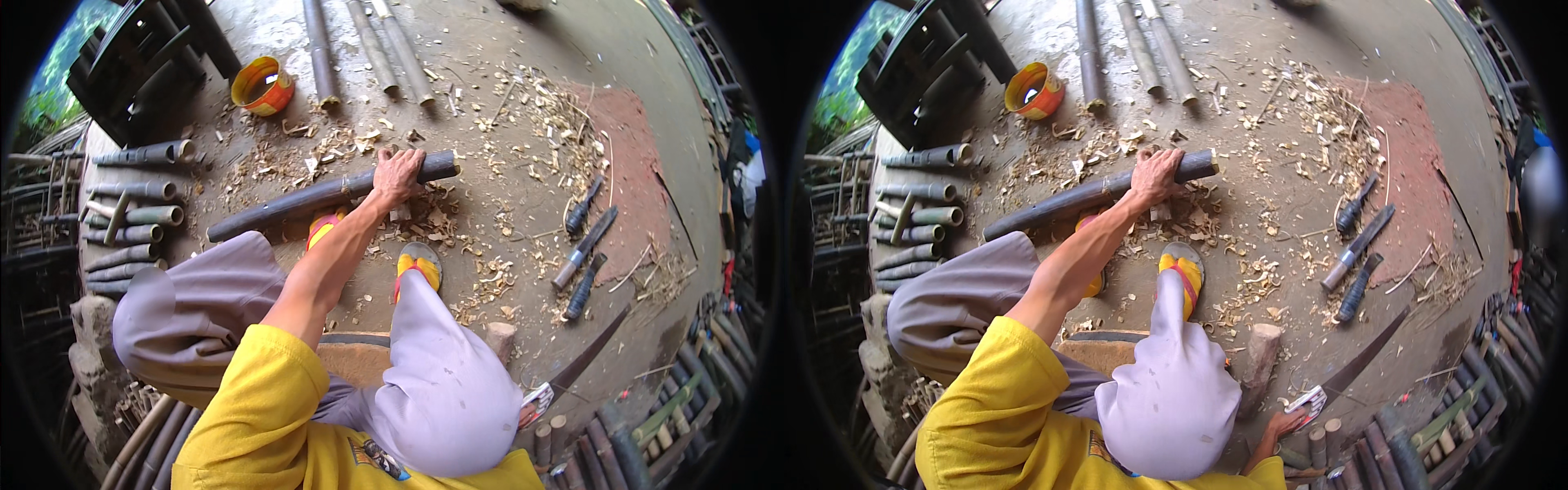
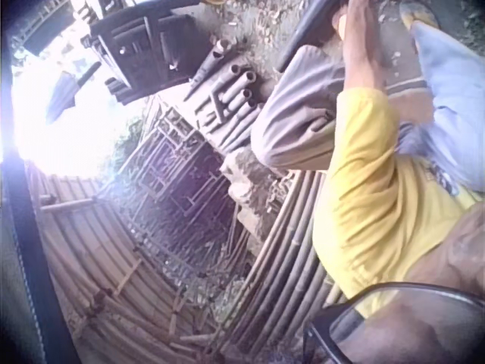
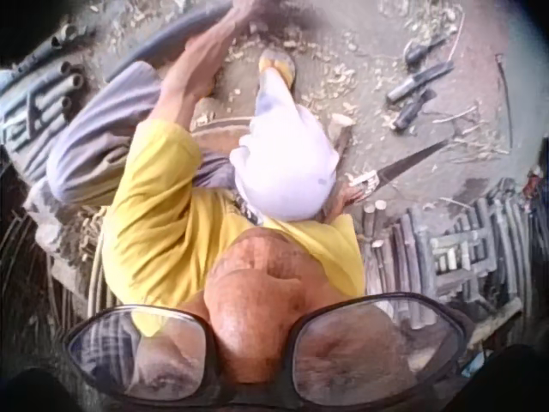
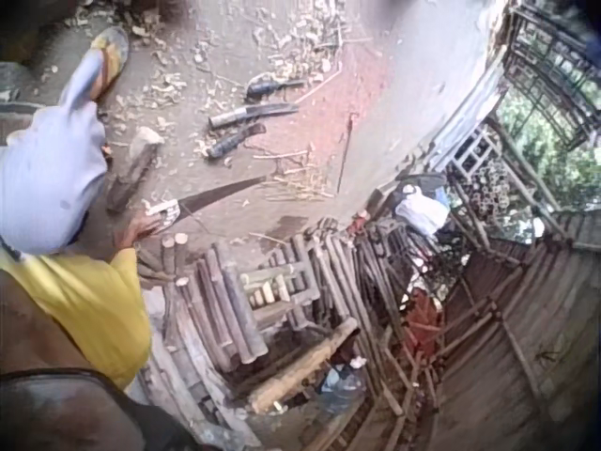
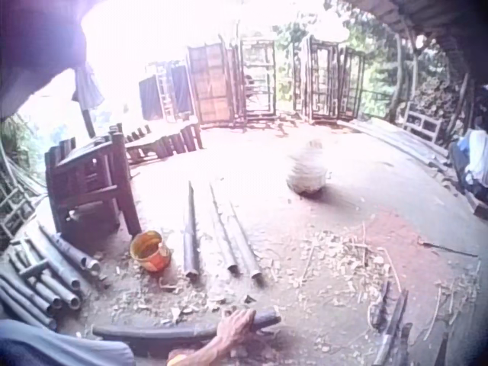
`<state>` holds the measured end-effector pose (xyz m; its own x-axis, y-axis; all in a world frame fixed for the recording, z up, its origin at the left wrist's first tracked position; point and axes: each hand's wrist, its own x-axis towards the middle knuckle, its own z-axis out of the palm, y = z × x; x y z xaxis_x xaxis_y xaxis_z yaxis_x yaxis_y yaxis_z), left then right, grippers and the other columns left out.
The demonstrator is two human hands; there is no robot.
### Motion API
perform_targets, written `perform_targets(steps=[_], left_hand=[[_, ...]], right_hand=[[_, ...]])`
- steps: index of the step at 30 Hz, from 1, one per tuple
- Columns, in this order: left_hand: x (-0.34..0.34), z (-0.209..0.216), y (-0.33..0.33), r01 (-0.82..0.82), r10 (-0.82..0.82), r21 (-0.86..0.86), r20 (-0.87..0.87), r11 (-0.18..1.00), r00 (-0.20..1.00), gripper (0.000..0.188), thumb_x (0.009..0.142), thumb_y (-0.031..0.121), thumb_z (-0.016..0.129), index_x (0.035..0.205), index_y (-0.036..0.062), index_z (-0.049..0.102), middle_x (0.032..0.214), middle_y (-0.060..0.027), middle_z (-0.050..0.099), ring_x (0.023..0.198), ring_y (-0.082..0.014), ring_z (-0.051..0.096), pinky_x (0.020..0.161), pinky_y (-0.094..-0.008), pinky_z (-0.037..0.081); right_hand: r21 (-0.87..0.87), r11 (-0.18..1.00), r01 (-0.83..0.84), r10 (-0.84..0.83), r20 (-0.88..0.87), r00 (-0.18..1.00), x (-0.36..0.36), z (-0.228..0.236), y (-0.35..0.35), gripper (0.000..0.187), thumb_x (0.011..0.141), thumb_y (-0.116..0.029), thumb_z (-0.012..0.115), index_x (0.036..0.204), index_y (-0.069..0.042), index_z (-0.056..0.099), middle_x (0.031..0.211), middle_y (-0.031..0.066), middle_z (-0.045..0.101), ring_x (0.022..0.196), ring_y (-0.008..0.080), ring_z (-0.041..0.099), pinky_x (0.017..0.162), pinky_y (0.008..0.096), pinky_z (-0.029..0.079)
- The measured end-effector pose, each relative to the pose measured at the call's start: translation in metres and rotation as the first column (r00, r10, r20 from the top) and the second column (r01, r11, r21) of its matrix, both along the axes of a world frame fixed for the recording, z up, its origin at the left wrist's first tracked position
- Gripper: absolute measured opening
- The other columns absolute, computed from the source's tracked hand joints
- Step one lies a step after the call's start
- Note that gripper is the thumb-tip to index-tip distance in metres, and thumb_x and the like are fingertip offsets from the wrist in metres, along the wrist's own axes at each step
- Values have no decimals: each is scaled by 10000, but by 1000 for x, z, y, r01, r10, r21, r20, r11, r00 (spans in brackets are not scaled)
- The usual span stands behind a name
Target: The person uses a saw to cut a section of dark bamboo, then uses a knife and a wooden mallet to split the bamboo piece along its length, and finally peels away thin strips of the bamboo by hand.
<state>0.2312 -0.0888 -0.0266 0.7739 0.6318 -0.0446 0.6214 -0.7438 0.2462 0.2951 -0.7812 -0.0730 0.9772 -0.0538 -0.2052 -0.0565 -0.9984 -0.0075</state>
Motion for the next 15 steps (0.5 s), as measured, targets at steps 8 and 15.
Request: perform_targets(steps=[8, 15], left_hand=[[-23, -2, 3, -40, 39, -48, -26, 998, 999, 651, 648, 343, 769, 1199, 144, 483, 1079, -39, 612, 1052, -207, 586, 948, -471, 333], [-9, -2, 0, -12, 13, -21, 52, 1000, 999, 631, 621, 321, 794, 1140, 139, 485, 999, -42, 608, 1010, -204, 594, 953, -473, 322]], right_hand=[[-163, 917, -364, 311, -279, 908, 28, 45, -4, 427, 633, -35, 751, 1008, -40, 545, 1068, 184, 561, 1029, 376, 510, 933, 462, 385], [221, 898, -379, 429, -254, 867, 44, 77, 8, 509, 624, -12, 714, 1061, 4, 454, 1007, 245, 510, 972, 430, 506, 831, 480, 410]])
